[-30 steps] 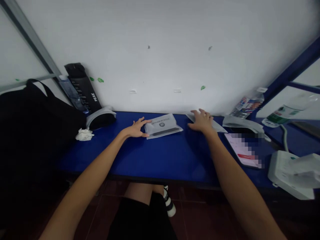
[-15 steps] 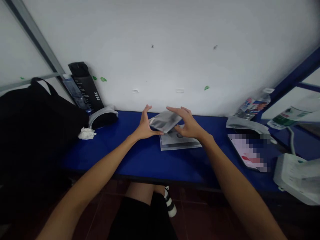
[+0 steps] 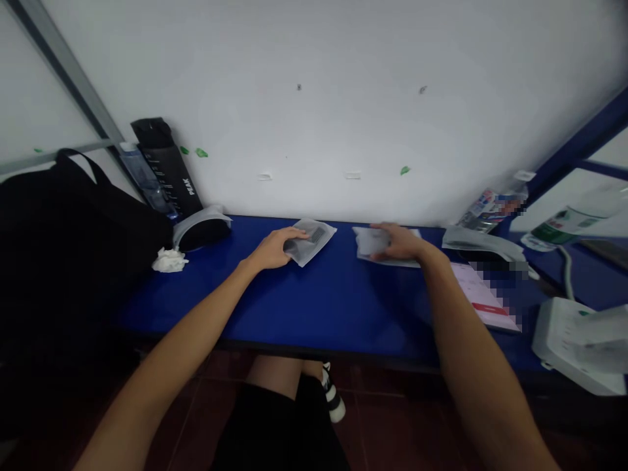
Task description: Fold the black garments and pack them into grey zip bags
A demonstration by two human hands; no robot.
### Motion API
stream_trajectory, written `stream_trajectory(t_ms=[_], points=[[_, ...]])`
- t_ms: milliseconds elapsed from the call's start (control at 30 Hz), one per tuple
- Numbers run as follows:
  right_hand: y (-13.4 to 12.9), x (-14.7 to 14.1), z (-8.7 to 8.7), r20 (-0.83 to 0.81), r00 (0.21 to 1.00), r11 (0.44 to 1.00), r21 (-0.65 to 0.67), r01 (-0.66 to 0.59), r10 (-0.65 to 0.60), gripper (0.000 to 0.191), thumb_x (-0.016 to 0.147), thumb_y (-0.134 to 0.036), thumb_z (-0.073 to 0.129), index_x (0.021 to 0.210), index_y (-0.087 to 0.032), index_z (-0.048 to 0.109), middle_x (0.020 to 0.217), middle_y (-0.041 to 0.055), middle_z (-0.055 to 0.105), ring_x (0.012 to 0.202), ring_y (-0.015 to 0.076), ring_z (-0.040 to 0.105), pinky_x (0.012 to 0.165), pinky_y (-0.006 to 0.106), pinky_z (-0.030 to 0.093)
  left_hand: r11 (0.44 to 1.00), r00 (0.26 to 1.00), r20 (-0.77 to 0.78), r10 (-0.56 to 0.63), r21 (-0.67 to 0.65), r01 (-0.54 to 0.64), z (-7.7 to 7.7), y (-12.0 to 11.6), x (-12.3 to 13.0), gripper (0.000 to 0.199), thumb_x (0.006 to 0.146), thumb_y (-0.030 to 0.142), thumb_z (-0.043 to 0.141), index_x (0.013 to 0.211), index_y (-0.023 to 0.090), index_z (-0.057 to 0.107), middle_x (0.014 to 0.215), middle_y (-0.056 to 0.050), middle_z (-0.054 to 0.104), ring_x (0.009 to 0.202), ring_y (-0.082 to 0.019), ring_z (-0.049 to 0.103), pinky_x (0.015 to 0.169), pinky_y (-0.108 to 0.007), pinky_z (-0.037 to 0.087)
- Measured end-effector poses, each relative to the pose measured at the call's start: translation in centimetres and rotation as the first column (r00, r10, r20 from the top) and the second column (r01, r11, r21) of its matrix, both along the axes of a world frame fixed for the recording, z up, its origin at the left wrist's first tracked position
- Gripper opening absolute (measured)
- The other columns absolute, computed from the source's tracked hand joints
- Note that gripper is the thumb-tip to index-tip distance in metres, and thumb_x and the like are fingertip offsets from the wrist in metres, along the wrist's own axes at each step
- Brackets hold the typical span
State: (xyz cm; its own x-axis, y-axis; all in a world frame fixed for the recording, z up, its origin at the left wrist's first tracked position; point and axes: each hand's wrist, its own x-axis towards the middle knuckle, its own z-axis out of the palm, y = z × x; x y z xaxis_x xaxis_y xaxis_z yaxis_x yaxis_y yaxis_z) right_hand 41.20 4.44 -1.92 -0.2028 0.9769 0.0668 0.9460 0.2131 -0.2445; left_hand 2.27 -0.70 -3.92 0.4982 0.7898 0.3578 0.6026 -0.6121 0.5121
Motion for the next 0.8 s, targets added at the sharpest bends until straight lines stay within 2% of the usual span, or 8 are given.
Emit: stream_trajectory(t_ms=[100, 200, 267, 433, 533, 667, 733, 800], points=[[0.7, 1.0, -0.4, 0.044, 0.959, 0.960, 0.035, 0.279, -0.281, 0.075, 0.081, -0.029, 0.081, 0.153, -0.016, 0.063, 0.154, 0.0249, 0.063, 0.142, 0.0484, 0.061, 0.112, 0.063, 0.054, 1.000, 1.000, -0.008, -0.012, -0.004, 0.012, 0.1, 0.1, -0.2, 0.081, 0.069, 0.002, 0.060, 0.144, 0.030, 0.072, 0.159, -0.001, 0.065, 0.153, -0.029, 0.056, 0.134, -0.056, 0.035], [0.9, 0.6, -1.2, 0.051, 0.929, 0.929, 0.080, 0.361, -0.366, 0.057, 0.087, -0.029, 0.073, 0.143, -0.016, 0.071, 0.145, 0.0251, 0.069, 0.137, 0.0484, 0.064, 0.108, 0.062, 0.055, 0.999, 0.999, -0.029, -0.035, -0.001, 0.035, 0.2, 0.3, -0.3, 0.083, 0.066, 0.000, 0.058, 0.143, 0.031, 0.072, 0.157, -0.001, 0.066, 0.155, -0.030, 0.054, 0.138, -0.065, 0.018], [0.9, -0.2, -1.7, 0.043, 0.923, 0.919, 0.127, 0.374, -0.382, 0.049, 0.092, -0.035, 0.070, 0.138, -0.018, 0.075, 0.142, 0.0248, 0.070, 0.136, 0.0470, 0.063, 0.107, 0.063, 0.054, 0.998, 0.997, -0.037, -0.060, 0.012, 0.060, 0.4, 0.4, -0.4, 0.084, 0.065, 0.000, 0.058, 0.141, 0.032, 0.073, 0.155, -0.001, 0.068, 0.156, -0.031, 0.052, 0.137, -0.068, 0.015], [0.8, -1.6, -2.6, 0.001, 0.906, 0.877, 0.252, 0.410, -0.424, 0.050, 0.103, -0.043, 0.052, 0.129, -0.009, 0.077, 0.144, 0.0333, 0.063, 0.140, 0.0517, 0.054, 0.104, 0.066, 0.051, 0.998, 0.997, -0.040, -0.067, 0.013, 0.068, 0.5, 0.2, -0.6, 0.086, 0.063, 0.000, 0.057, 0.140, 0.033, 0.074, 0.154, 0.000, 0.069, 0.150, -0.030, 0.058, 0.131, -0.062, 0.035], [0.7, -1.8, -2.6, -0.009, 0.912, 0.887, 0.227, 0.402, -0.411, 0.056, 0.105, -0.046, 0.045, 0.130, -0.006, 0.076, 0.142, 0.0358, 0.063, 0.141, 0.0523, 0.054, 0.107, 0.068, 0.048, 0.998, 0.997, -0.023, -0.069, 0.007, 0.069, 0.5, 0.1, -0.6, 0.088, 0.062, 0.000, 0.056, 0.142, 0.033, 0.073, 0.155, -0.001, 0.068, 0.151, -0.031, 0.057, 0.130, -0.061, 0.037], [0.5, -2.1, -2.5, -0.048, 0.933, 0.923, 0.134, 0.360, -0.357, 0.064, 0.105, -0.047, 0.038, 0.138, -0.003, 0.071, 0.135, 0.0355, 0.069, 0.137, 0.0524, 0.059, 0.114, 0.072, 0.041, 0.993, 0.994, -0.020, -0.112, -0.042, 0.111, 0.9, 0.0, -0.4, 0.089, 0.063, 0.000, 0.054, 0.144, 0.034, 0.072, 0.157, 0.000, 0.067, 0.153, -0.030, 0.055, 0.136, -0.065, 0.022], [0.4, -2.6, -2.4, -0.123, 0.933, 0.924, 0.144, 0.355, -0.339, 0.066, 0.105, -0.046, 0.037, 0.148, -0.005, 0.063, 0.146, 0.0349, 0.064, 0.137, 0.0532, 0.060, 0.114, 0.074, 0.041, 0.988, 0.989, -0.041, -0.144, -0.069, 0.141, 1.1, -0.1, -0.5, 0.090, 0.064, 0.000, 0.053, 0.145, 0.035, 0.071, 0.158, 0.002, 0.066, 0.156, -0.029, 0.052, 0.137, -0.068, 0.011], [0.3, -3.4, -2.2, -0.195, 0.934, 0.922, 0.192, 0.335, -0.299, 0.065, 0.104, -0.042, 0.038, 0.154, -0.006, 0.057, 0.156, 0.0330, 0.058, 0.140, 0.0506, 0.059, 0.116, 0.070, 0.043, 0.985, 0.984, -0.065, -0.163, -0.073, 0.159, 1.3, 0.0, -0.7, 0.090, 0.065, 0.000, 0.052, 0.146, 0.035, 0.070, 0.161, 0.002, 0.063, 0.161, -0.028, 0.046, 0.137, -0.069, 0.007]])
